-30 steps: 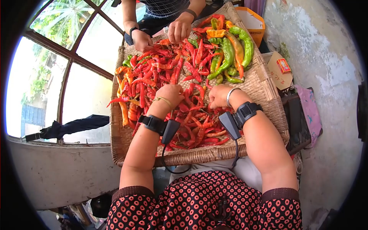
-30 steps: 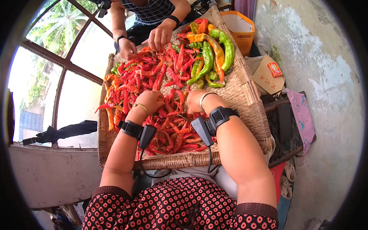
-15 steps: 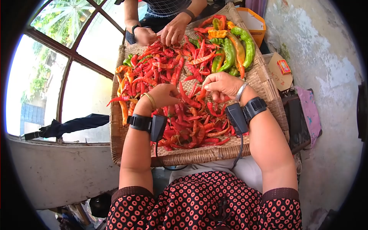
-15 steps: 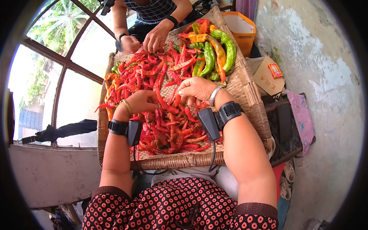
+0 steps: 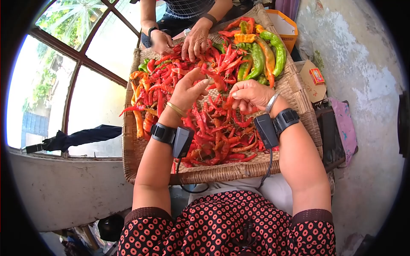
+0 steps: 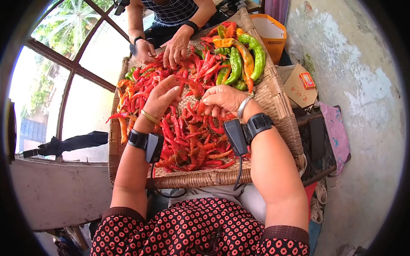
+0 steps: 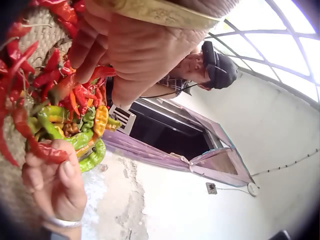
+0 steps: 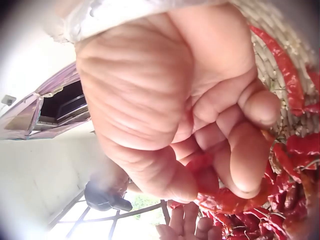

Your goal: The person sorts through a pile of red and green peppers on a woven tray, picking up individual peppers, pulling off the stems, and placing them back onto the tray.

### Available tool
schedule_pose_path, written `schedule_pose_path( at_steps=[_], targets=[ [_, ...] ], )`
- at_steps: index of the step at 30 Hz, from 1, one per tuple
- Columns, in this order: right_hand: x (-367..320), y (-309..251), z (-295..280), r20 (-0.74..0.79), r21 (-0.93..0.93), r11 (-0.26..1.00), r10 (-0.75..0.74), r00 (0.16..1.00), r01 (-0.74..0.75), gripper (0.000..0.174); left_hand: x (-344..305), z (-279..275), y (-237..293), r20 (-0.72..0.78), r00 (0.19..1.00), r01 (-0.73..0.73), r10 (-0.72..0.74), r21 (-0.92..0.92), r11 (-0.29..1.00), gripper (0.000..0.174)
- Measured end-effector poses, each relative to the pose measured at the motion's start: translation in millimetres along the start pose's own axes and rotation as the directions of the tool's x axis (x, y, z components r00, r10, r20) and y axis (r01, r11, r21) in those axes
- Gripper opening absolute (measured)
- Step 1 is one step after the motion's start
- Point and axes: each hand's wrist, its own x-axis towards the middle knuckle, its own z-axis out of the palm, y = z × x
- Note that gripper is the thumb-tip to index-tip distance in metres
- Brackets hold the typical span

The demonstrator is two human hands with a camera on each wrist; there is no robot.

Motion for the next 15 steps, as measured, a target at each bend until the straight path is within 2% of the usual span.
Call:
schedule_pose_path(
  at_steps=[2, 3, 4, 6, 10, 11, 13, 14, 15],
  targets=[
    [-1, -3, 2, -0.012, -0.005, 1.000, -0.011, 1.000, 0.011, 0.018, -7, 12, -2, 0.193, 0.979, 0.025, -0.071, 0.231, 0.973, 0.040],
    [-2, -5, 4, -0.011, -0.002, 1.000, -0.018, 1.000, 0.018, 0.018, -9, 17, -4, 0.263, 0.958, 0.039, -0.110, 0.261, 0.965, 0.039],
    [-3, -6, 5, -0.011, 0.002, 1.000, -0.024, 1.000, 0.024, 0.019, -11, 23, -10, 0.337, 0.941, -0.080, -0.006, 0.241, 0.967, 0.035],
    [0, -1, 2, 0.010, 0.011, 1.000, -0.028, 1.000, 0.028, 0.018, -17, 29, -5, 0.471, 0.861, 0.058, -0.192, 0.285, 0.957, 0.029],
    [-1, -3, 4, 0.011, 0.012, 1.000, 0.006, 1.000, -0.006, 0.019, -17, 32, -10, 0.438, 0.854, 0.108, -0.281, 0.379, 0.919, 0.021],
    [0, -2, 4, 0.009, 0.015, 1.000, 0.005, 1.000, -0.005, 0.019, -16, 30, -7, 0.414, 0.848, 0.161, -0.331, 0.393, 0.905, 0.019],
    [5, 1, 2, -0.232, -0.143, 0.990, -0.045, 0.972, 0.012, 0.020, -10, 20, -4, 0.405, 0.819, 0.213, -0.406, 0.442, 0.871, 0.018],
    [8, 4, -1, -0.233, -0.142, 0.990, -0.047, 0.971, 0.014, 0.020, -5, 13, -3, 0.405, 0.819, 0.212, -0.406, 0.444, 0.871, 0.018],
    [10, 6, -5, -0.311, -0.241, 0.967, 0.000, 0.950, -0.079, 0.020, 0, 6, -2, 0.302, 0.895, 0.213, -0.330, 0.361, 0.908, 0.019]
  ],
)
